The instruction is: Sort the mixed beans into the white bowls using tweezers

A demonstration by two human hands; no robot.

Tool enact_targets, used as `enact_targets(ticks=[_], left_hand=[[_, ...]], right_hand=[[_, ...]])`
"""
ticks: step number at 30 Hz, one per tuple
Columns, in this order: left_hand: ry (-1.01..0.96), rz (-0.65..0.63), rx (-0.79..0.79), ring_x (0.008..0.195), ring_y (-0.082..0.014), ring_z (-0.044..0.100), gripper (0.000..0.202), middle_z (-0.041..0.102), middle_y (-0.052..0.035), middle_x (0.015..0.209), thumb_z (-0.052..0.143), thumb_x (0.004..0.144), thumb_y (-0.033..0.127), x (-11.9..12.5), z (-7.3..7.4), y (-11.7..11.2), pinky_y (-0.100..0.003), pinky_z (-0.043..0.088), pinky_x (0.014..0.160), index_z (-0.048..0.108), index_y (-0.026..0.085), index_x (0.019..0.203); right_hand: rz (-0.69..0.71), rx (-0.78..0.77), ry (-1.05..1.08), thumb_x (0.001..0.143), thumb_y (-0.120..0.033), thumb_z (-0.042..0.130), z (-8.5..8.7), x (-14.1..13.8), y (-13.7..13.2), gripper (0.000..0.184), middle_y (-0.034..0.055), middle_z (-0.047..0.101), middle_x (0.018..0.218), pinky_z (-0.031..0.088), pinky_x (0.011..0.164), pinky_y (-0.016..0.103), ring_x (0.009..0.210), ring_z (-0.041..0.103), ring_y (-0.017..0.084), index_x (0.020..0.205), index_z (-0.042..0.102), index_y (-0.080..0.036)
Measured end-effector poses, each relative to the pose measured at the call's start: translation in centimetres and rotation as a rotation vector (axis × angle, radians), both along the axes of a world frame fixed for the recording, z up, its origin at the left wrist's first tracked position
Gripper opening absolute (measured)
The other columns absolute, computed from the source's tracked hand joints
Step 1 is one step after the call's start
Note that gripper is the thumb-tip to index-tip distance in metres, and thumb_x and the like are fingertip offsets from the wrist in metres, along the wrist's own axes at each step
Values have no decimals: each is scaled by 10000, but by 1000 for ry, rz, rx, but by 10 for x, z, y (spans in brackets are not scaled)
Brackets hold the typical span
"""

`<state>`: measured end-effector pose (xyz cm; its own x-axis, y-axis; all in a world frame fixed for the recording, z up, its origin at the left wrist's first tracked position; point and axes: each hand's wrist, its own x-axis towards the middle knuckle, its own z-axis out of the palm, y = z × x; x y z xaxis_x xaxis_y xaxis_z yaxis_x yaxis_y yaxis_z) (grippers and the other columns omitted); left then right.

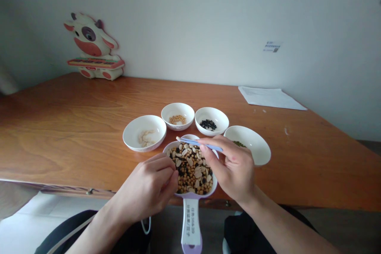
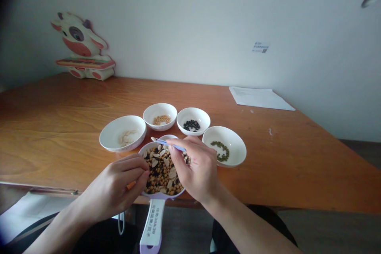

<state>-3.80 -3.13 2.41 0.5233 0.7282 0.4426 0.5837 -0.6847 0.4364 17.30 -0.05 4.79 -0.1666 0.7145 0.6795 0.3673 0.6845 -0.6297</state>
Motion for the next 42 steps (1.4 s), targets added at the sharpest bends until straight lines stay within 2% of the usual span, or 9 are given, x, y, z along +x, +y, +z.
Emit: enact_targets(ticks=[6, 15, 19, 24, 28, 32, 35, 38, 42], left_hand=[[4, 2, -7, 740, -162, 576, 342, 584, -57, 755, 418, 991, 135, 2, 0, 2, -284, 492, 651, 591, 141, 695], [16, 5, -8, 721, -158, 553, 360, 582, -49, 726, 411, 982, 122, 2, 1, 2, -274, 473, 625, 585, 141, 667], [13, -12, -13, 727, -158, 552, 355, 584, -50, 748, 415, 983, 127, 3, 2, 3, -280, 472, 635, 575, 140, 667], [11, -1, -11, 720, -154, 555, 361, 574, -48, 739, 412, 988, 127, 4, 2, 4, -272, 464, 623, 563, 141, 661], [14, -10, -15, 708, -150, 555, 351, 574, -46, 740, 413, 987, 120, 4, 1, 3, -266, 454, 611, 552, 140, 666], [16, -29, -29, 714, -149, 561, 331, 588, -48, 770, 418, 990, 119, 6, 2, 2, -261, 451, 601, 549, 139, 687], [22, -32, -24, 721, -152, 566, 338, 590, -49, 781, 411, 996, 122, 8, 3, 3, -268, 459, 612, 553, 139, 690], [26, -24, -24, 703, -150, 563, 349, 583, -47, 769, 403, 1000, 125, 9, 4, 5, -274, 460, 608, 554, 139, 686], [46, -21, -22, 688, -149, 562, 349, 578, -46, 753, 406, 1000, 141, 10, 4, 7, -276, 467, 601, 561, 141, 687]], right_hand=[[97, -57, 0, 899, -162, 621, 30, -30, 27, 163, 6, 788, 924, 563, 764, 262, 824, 730, 146, 968, 762, -208], [162, -176, -83, 907, -171, 602, 20, -53, 44, 202, 20, 797, 919, 553, 755, 268, 816, 743, 158, 995, 778, -214], [153, -236, -112, 899, -195, 614, 27, -48, 49, 184, 33, 793, 871, 555, 743, 269, 803, 735, 167, 973, 783, -193], [124, -246, -171, 881, -190, 616, 46, -32, 47, 168, 32, 786, 851, 535, 711, 259, 805, 722, 171, 927, 778, -184], [161, -231, -346, 878, -167, 611, 62, -9, 42, 152, 2, 768, 819, 494, 677, 242, 734, 686, 135, 856, 760, -190], [209, -350, -560, 876, -185, 612, 71, 12, 39, 143, -44, 703, 674, 414, 535, 215, 576, 594, 93, 832, 746, -215], [184, -413, -684, 865, -196, 621, 72, 19, 41, 132, -50, 681, 648, 369, 497, 219, 539, 556, 89, 819, 740, -228], [166, -430, -699, 873, -215, 614, 69, 18, 44, 136, -47, 684, 659, 351, 495, 221, 549, 551, 90, 827, 740, -234], [267, -481, -729, 864, -201, 611, 61, 15, 50, 150, -29, 690, 666, 326, 494, 225, 564, 551, 91, 839, 757, -222]])
